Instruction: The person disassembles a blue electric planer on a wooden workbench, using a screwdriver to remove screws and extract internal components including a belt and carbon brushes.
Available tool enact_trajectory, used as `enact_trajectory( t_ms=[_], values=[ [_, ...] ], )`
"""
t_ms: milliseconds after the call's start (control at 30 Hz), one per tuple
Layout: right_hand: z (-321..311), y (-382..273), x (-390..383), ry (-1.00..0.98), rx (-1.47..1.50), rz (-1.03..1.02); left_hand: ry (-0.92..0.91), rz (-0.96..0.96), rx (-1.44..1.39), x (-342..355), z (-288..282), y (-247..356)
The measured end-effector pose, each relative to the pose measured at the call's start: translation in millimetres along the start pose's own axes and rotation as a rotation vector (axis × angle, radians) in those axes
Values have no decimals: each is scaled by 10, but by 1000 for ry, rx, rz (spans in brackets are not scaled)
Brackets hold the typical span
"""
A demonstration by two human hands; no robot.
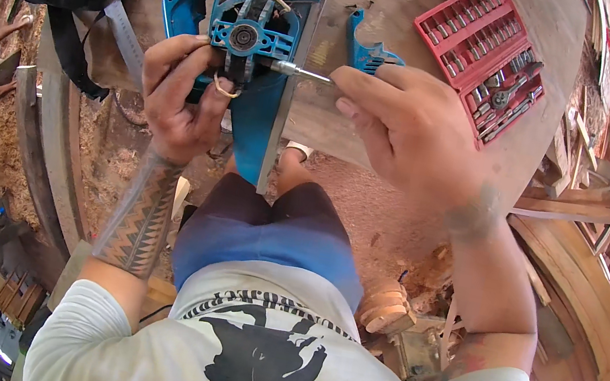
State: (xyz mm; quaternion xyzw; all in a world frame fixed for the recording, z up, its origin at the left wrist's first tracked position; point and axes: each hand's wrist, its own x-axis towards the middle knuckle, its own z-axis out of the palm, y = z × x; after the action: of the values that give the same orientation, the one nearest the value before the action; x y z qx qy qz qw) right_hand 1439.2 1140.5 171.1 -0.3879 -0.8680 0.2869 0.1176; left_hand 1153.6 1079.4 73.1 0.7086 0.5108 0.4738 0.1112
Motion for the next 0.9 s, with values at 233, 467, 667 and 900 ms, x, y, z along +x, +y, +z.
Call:
enact_trajectory(
  t_ms=[233, 467, 667, 900],
  values=[
    [-9, -132, -25, 30, -35, 28, -14, -21, -71, 14, 2, -58],
    [-192, -479, 63, -25, -405, 68, -38, -61, -46, -87, -38, -114],
    [-224, -370, -59, -6, -269, 54, -29, 23, -22, 6, -5, -64],
    [-223, -364, -46, -12, -286, 68, -50, -11, -21, -36, -35, -60]
  ],
)
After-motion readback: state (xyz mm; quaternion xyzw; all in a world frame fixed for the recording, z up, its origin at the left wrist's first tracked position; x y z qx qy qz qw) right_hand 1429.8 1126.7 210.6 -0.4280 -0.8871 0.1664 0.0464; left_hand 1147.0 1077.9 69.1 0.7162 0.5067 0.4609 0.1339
